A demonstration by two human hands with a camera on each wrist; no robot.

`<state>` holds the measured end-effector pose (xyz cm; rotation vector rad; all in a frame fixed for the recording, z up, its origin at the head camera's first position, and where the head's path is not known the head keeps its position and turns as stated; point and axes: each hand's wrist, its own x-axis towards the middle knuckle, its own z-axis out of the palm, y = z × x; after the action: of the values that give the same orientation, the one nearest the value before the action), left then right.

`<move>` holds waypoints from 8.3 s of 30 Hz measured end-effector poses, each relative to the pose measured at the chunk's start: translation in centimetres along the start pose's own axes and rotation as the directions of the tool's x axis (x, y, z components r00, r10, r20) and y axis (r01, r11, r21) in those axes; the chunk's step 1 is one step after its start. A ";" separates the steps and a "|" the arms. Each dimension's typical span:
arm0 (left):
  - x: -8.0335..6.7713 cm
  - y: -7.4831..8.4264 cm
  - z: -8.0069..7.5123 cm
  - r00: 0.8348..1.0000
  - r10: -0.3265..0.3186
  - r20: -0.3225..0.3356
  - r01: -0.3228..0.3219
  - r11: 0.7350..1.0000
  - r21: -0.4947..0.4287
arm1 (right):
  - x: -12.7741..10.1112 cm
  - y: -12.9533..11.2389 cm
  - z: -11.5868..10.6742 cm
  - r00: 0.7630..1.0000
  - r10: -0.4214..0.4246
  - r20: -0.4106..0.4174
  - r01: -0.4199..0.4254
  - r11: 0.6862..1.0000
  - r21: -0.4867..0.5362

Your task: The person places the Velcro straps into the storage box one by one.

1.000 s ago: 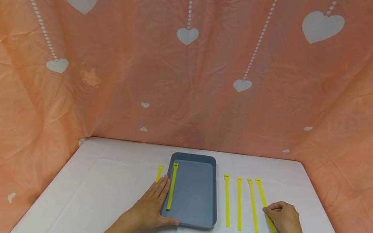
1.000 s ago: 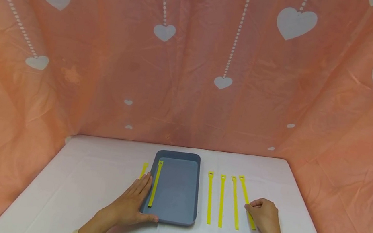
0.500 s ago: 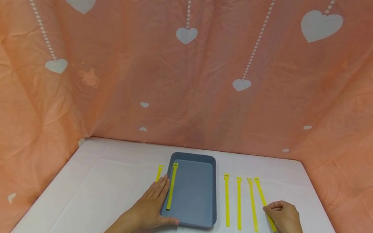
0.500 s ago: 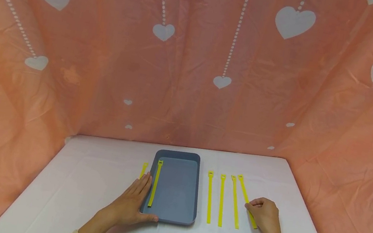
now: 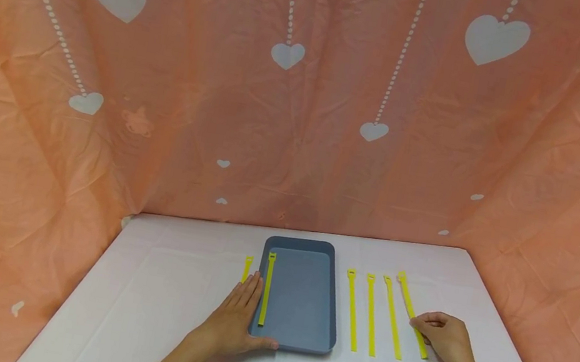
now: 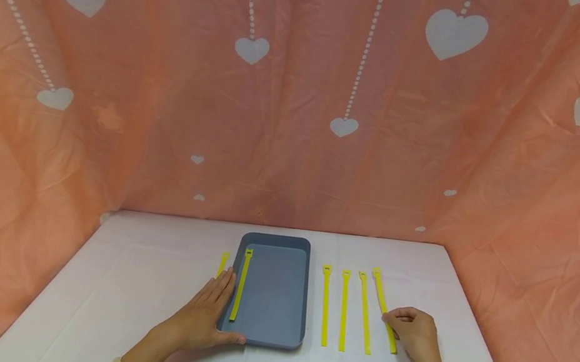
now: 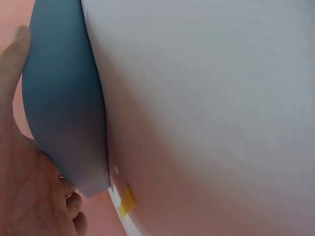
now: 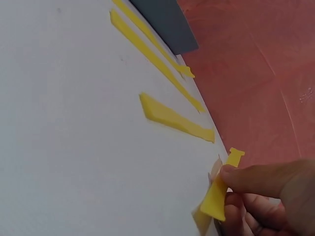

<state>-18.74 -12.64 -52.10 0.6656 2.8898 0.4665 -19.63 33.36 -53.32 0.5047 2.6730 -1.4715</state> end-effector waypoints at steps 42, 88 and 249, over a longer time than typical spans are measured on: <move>-0.1 -0.1 0.0 1.000 -0.004 0.011 0.004 1.000 -0.005 | -0.4 0.5 -0.2 0.996 0.079 -0.038 -0.060 0.934 0.352; 0.1 0.0 0.1 1.000 0.021 -0.015 -0.021 1.000 0.013 | -2.0 -7.0 5.5 0.964 -0.181 0.197 0.039 0.823 0.567; 0.2 0.1 -0.1 1.000 -0.007 0.013 0.007 1.000 -0.020 | -1.4 -14.7 21.6 0.882 -0.303 0.362 0.174 0.922 0.347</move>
<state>-18.86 -12.51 -52.02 0.6529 2.8705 0.4882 -25.22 7.83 -52.91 -0.1372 2.2484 -1.8288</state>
